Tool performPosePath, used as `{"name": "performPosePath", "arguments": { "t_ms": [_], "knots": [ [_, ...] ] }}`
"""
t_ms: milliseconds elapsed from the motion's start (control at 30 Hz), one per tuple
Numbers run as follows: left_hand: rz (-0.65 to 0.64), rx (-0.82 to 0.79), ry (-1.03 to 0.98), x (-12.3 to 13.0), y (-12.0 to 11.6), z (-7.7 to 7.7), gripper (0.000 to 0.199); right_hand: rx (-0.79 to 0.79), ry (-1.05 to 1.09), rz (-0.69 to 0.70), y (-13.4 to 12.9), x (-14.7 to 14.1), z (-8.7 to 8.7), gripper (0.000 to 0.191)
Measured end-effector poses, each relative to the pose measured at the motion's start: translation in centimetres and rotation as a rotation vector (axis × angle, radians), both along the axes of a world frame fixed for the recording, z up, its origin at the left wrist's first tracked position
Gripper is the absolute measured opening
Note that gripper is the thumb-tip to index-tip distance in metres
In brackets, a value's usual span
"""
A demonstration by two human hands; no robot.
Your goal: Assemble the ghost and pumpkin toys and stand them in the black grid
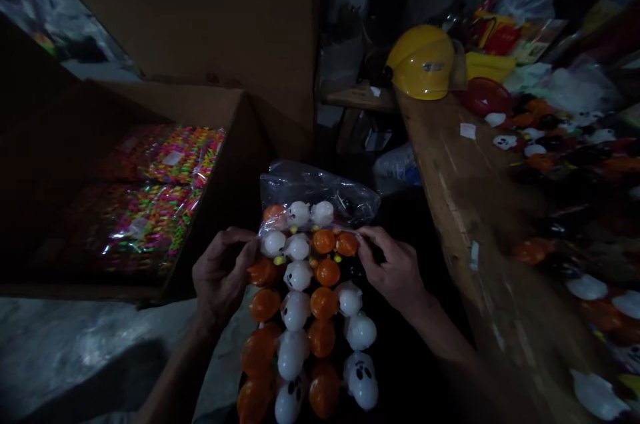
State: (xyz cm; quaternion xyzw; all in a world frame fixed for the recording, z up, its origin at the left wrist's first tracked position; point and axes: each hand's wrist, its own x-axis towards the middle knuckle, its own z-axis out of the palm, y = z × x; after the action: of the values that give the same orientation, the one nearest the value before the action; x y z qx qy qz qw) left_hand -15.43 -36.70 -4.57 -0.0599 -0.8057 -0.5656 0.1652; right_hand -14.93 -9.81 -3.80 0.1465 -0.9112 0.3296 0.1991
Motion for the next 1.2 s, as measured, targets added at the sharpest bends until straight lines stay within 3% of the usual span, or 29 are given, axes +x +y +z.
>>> {"name": "performPosePath", "arguments": {
  "t_ms": [200, 400, 533, 633, 767, 933, 1200],
  "knots": [
    [0.151, -0.189, 0.040, 0.5, 1.3, 0.8, 0.006, 0.109, 0.039, 0.055, -0.1, -0.8, 1.3, 0.016],
    [0.215, -0.120, 0.021, 1.5, 1.8, 0.5, 0.004, 0.155, 0.182, 0.035, 0.6, 0.4, 0.9, 0.019],
    [0.217, -0.068, 0.168, 2.5, 2.1, -0.3, 0.014, 0.172, 0.107, 0.153, 1.4, 1.4, 0.9, 0.017],
    [0.124, -0.081, 0.230, 3.4, 1.5, -0.5, 0.026, 0.198, 0.073, 0.244, 2.1, 1.7, 1.4, 0.013],
    [-0.130, -0.299, 0.297, 4.9, -0.1, -0.1, 0.037, 0.282, 0.015, 0.313, 3.4, 2.6, 1.6, 0.010],
    [-0.350, -0.529, 0.375, 5.9, -1.1, 0.1, 0.027, 0.238, -0.002, 0.327, 4.7, 4.5, 1.3, 0.015],
    [-0.568, -0.538, 0.405, 4.7, -2.2, 0.4, 0.026, 0.185, -0.093, 0.275, 3.8, 9.6, 2.8, 0.015]
  ]
}}
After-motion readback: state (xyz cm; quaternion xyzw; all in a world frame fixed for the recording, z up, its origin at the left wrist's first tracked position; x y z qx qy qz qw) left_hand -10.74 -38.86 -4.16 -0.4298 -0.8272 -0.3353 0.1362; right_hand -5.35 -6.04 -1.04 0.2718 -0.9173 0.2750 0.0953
